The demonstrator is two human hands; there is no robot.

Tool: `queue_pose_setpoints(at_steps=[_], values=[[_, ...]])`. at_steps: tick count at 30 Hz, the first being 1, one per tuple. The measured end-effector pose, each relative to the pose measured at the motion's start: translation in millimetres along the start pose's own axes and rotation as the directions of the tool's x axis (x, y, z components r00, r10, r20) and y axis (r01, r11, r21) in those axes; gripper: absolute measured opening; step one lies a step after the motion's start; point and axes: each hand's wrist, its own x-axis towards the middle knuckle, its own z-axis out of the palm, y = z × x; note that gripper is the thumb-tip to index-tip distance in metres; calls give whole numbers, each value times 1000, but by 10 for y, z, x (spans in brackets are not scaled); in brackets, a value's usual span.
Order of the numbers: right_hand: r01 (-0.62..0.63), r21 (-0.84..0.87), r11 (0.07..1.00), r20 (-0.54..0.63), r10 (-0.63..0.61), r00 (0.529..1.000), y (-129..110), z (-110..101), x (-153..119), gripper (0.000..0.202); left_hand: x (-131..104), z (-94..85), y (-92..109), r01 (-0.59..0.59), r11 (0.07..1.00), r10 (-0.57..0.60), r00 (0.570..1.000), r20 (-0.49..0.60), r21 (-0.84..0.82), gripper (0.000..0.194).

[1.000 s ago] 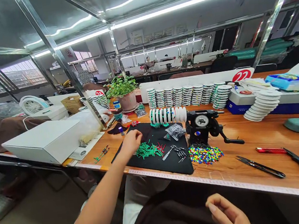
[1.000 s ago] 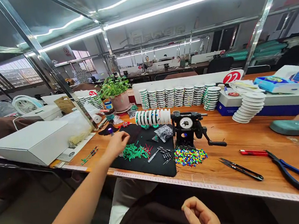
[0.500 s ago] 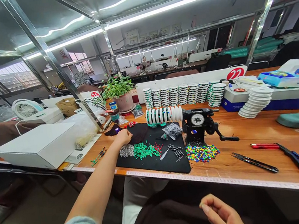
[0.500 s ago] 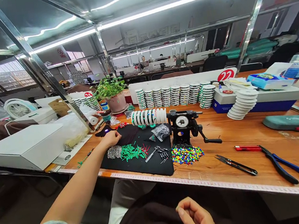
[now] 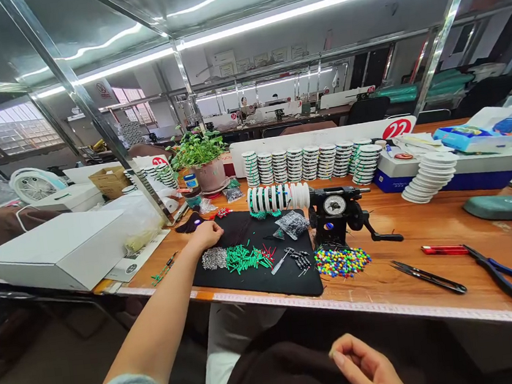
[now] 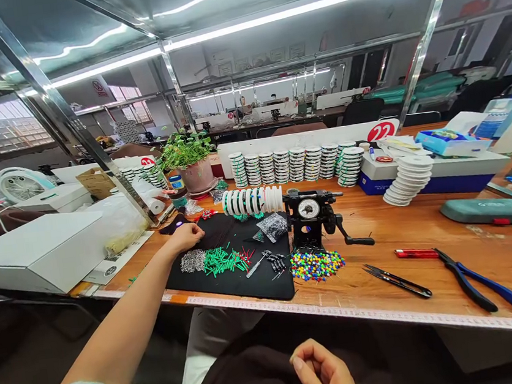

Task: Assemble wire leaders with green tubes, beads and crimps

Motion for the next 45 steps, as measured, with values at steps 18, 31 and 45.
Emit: queue_pose_setpoints(at_steps=[18,31,45], values=[[310,-12,951,-161,-308,938,-510,90,39,20,-2375,1214,873,454,279,324,785,528,-846,49],[362,-136,922,-250,-385,888,-481,69,-15,20,-2408,1151,785,540,247,329,735,593,-805,42],[348,-610,712,-146,-533,834,-246,26,-284,15,-2442,1295,785,484,185,179,839,514,-855,44]])
